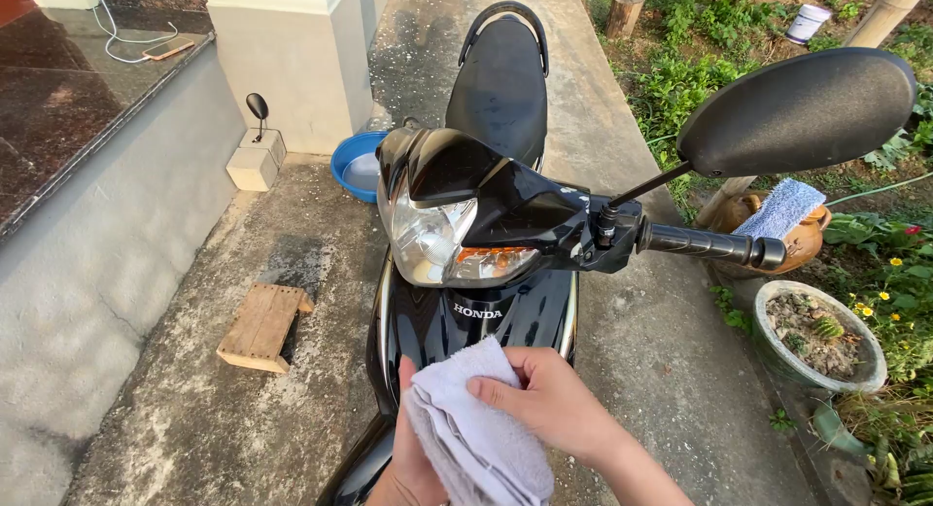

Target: The person wipes the front and side panels of a black Honda motorcycle using a white cloth. They clean the headlight area, the front fender, and the side bodywork near the rear wheel.

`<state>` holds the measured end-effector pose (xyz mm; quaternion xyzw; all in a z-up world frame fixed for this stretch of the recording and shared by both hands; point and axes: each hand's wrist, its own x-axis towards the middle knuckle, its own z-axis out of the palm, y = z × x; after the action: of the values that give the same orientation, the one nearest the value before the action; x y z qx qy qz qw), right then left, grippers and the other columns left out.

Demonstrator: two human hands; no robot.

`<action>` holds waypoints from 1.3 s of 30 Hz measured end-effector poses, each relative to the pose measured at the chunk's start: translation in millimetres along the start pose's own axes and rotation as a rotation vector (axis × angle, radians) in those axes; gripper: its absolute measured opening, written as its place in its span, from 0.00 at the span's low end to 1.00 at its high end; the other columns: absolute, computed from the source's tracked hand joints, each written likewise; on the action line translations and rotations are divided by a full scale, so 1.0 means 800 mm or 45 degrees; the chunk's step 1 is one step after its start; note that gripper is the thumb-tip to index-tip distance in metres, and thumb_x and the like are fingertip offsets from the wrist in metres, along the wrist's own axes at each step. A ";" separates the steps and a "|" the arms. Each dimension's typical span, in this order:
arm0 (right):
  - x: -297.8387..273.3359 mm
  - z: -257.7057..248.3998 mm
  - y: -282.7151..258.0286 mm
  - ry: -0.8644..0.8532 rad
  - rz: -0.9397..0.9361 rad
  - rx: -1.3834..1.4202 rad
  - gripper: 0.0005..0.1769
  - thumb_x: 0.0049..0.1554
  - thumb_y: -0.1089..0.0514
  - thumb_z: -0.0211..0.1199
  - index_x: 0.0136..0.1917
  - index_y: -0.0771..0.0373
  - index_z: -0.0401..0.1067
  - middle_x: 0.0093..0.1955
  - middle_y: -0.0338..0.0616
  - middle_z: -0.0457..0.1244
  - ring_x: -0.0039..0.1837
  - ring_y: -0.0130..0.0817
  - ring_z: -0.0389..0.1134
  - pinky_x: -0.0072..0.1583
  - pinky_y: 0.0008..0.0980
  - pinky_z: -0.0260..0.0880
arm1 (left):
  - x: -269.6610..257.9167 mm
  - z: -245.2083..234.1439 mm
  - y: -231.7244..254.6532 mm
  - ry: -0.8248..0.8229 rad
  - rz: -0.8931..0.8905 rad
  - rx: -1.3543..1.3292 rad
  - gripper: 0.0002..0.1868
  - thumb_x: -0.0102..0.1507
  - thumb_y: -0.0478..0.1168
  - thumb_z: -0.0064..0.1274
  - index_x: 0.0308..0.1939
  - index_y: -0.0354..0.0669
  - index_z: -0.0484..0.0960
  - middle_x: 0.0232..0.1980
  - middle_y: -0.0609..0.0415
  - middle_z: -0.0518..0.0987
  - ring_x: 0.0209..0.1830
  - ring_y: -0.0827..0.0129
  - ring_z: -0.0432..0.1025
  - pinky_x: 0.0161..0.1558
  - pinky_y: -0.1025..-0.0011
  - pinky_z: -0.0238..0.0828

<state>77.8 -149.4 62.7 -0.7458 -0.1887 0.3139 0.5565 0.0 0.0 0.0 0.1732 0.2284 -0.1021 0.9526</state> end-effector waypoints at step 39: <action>0.157 -0.057 0.187 0.207 0.244 -1.491 1.09 0.27 0.08 0.89 0.84 0.66 0.17 0.86 0.64 0.07 0.82 0.64 -0.03 0.78 0.64 0.06 | 0.134 -0.212 -0.031 0.718 1.839 2.910 0.58 0.43 0.71 0.44 0.81 0.77 0.57 0.87 0.42 0.50 0.86 0.41 0.46 0.78 0.47 0.48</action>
<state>190.5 -149.2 -103.0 -0.9638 -0.2190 0.1483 0.0348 18.9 28.4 -199.1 0.9446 0.0621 0.3190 0.0457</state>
